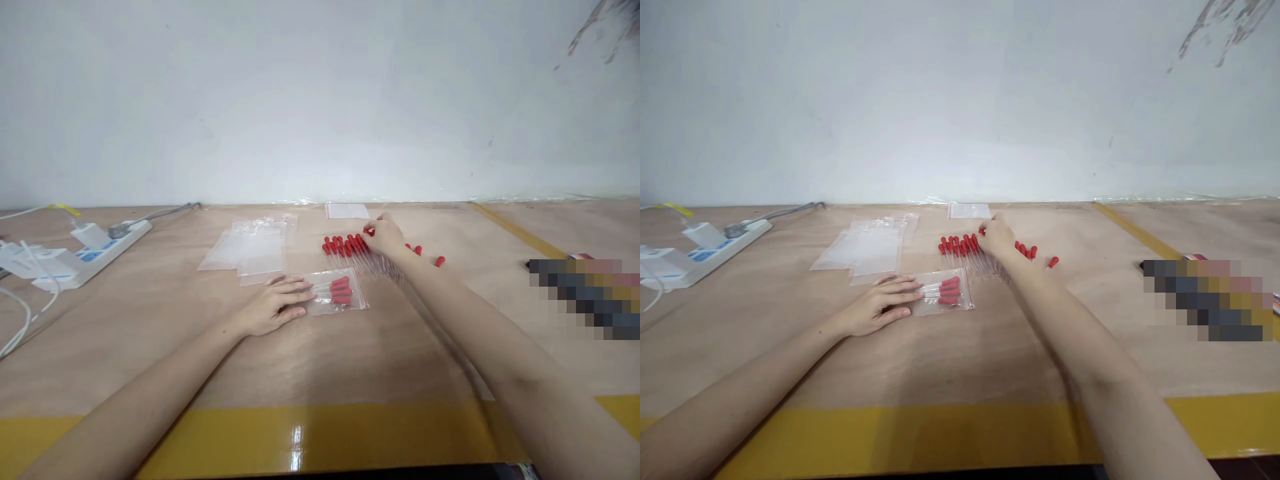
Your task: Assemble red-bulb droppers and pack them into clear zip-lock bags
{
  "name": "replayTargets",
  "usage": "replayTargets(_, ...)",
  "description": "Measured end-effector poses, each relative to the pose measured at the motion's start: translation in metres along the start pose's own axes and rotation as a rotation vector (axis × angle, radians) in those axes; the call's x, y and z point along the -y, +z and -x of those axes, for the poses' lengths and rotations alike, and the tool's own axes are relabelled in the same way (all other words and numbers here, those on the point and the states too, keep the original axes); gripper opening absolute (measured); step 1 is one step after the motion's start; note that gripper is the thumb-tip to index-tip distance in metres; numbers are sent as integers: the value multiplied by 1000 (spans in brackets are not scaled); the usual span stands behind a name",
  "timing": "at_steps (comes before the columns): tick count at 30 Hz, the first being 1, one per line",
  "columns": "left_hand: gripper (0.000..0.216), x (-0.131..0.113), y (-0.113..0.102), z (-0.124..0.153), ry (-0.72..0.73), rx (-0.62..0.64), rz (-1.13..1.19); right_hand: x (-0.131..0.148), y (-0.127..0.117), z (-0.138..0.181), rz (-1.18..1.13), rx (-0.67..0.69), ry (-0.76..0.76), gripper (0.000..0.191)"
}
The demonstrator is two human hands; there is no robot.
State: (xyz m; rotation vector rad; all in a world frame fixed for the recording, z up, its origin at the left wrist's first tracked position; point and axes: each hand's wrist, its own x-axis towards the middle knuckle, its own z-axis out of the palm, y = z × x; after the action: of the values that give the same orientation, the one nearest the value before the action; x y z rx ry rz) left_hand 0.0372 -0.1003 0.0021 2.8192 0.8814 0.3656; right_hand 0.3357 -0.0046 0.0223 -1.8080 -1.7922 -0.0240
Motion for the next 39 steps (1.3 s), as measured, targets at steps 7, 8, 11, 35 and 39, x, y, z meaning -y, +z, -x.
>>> replayTargets(7, 38, 3, 1, 0, 12, 1, -8, -12, -29, 18, -602, -226, 75, 16)
replayTargets(8, 38, 3, 1, 0, 14, -2, -8, -14, -32, 26, -728, -242, 118, 18)
replayTargets(11, 38, 3, 2, 0, 19, -2, -5, -17, -33, 51, -1012, -203, 309, 24)
replayTargets(35, 37, 2, 1, -2, 45, -11, 95, 7, -5, 93, -661, 252, -88, 14)
replayTargets(39, 37, 2, 1, -2, 32, 6, 89, 7, -6, 86, -540, 233, -360, 12)
